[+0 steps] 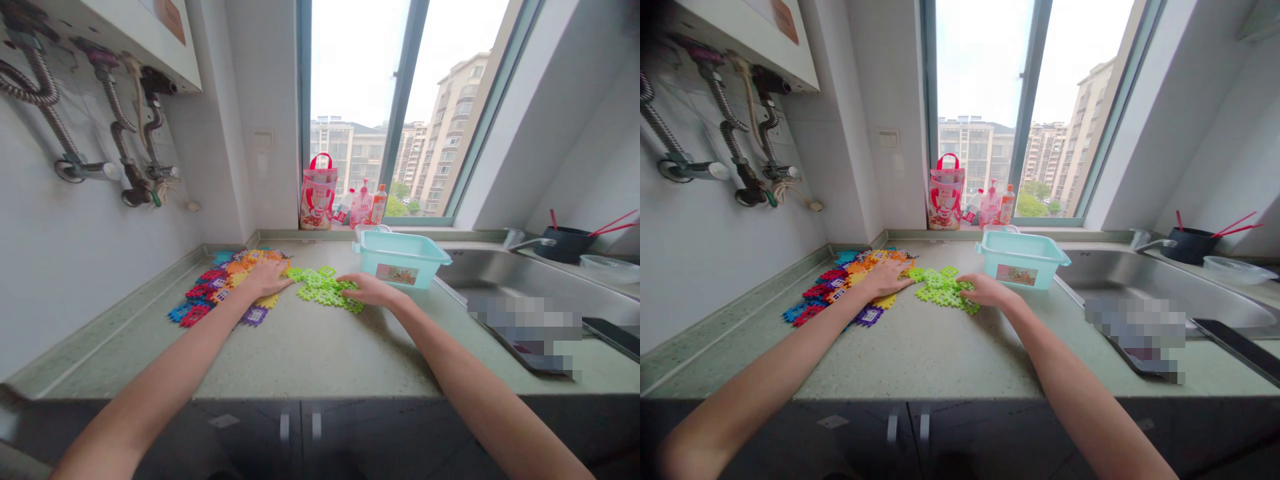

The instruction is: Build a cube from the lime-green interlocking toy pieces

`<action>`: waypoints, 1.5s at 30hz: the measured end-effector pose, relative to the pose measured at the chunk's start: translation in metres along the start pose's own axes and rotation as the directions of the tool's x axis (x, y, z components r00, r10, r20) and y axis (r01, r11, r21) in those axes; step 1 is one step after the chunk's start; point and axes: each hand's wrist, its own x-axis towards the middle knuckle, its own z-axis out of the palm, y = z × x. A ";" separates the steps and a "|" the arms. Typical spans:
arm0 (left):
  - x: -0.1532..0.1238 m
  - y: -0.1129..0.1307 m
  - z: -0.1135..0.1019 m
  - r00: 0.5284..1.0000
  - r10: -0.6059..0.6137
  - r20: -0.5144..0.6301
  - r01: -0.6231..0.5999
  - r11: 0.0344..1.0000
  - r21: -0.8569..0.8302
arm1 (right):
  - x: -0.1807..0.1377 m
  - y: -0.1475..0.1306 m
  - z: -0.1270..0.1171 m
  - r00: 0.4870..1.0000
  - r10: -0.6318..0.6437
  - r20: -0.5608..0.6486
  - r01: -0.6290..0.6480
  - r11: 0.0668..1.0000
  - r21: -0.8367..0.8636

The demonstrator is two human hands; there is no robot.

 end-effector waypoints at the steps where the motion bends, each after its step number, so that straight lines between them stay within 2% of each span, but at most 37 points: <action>1: -0.002 -0.002 -0.001 1.000 -0.023 0.010 0.023 0.999 0.030 | 0.000 0.000 0.000 1.000 -0.002 -0.001 0.002 1.000 0.000; 8: -0.015 -0.010 -0.012 0.995 -0.091 0.026 0.087 0.988 0.129 | 0.003 0.001 0.002 0.998 -0.054 -0.029 0.054 0.999 -0.004; 10: -0.015 -0.007 -0.015 1.000 -0.021 -0.007 0.021 0.993 0.115 | 0.003 0.001 0.002 0.996 -0.081 -0.044 0.081 0.997 -0.008; 12: -0.015 -0.002 -0.015 0.995 0.096 -0.023 -0.094 0.993 0.076 | 0.003 0.001 0.002 0.995 -0.086 -0.052 0.086 0.996 -0.004; 15: -0.013 0.006 -0.013 0.979 0.205 0.018 -0.205 0.979 -0.002 | 0.003 0.002 0.003 0.997 -0.058 -0.050 0.060 0.998 0.036; 19: -0.014 0.014 -0.016 0.972 0.228 0.056 -0.223 0.971 -0.090 | 0.003 0.004 0.003 0.999 -0.019 -0.039 0.021 0.998 0.055; 23: -0.023 0.015 -0.035 0.977 0.213 0.017 -0.208 0.965 -0.159 | 0.004 0.005 0.002 0.997 0.000 -0.079 0.001 1.000 0.022; 25: -0.027 0.014 -0.044 0.969 0.208 0.130 -0.166 0.946 -0.280 | 0.004 0.005 0.000 0.992 -0.002 -0.129 0.002 1.000 0.002; 28: -0.031 0.008 -0.047 0.901 0.253 0.354 -0.071 0.889 -0.453 | 0.004 0.004 -0.004 0.981 -0.029 -0.194 0.027 1.000 -0.015; 30: -0.032 0.005 -0.044 0.880 0.267 0.393 -0.050 0.875 -0.482 | 0.003 0.000 -0.007 0.977 -0.052 -0.207 0.046 0.998 -0.033; 32: -0.031 0.005 -0.041 0.904 0.243 0.353 -0.077 0.902 -0.424 | 0.002 -0.004 -0.008 0.982 -0.065 -0.180 0.057 0.997 -0.051; 35: -0.031 0.018 -0.039 0.965 0.210 0.157 -0.159 0.945 -0.287 | 0.001 -0.010 -0.005 0.992 -0.082 -0.099 0.077 0.995 -0.057; 38: -0.030 0.039 -0.040 0.962 0.271 -0.026 -0.268 0.928 -0.257 | 0.000 -0.013 0.000 0.997 -0.075 -0.021 0.073 0.995 -0.062; 41: -0.031 0.053 -0.040 0.941 0.337 -0.024 -0.331 0.904 -0.272 | 0.000 -0.016 0.004 0.998 -0.053 0.020 0.054 0.994 -0.094; 45: -0.033 0.051 -0.044 0.920 0.391 0.029 -0.357 0.866 -0.350 | -0.001 -0.019 0.006 0.996 -0.084 0.007 0.084 0.991 -0.108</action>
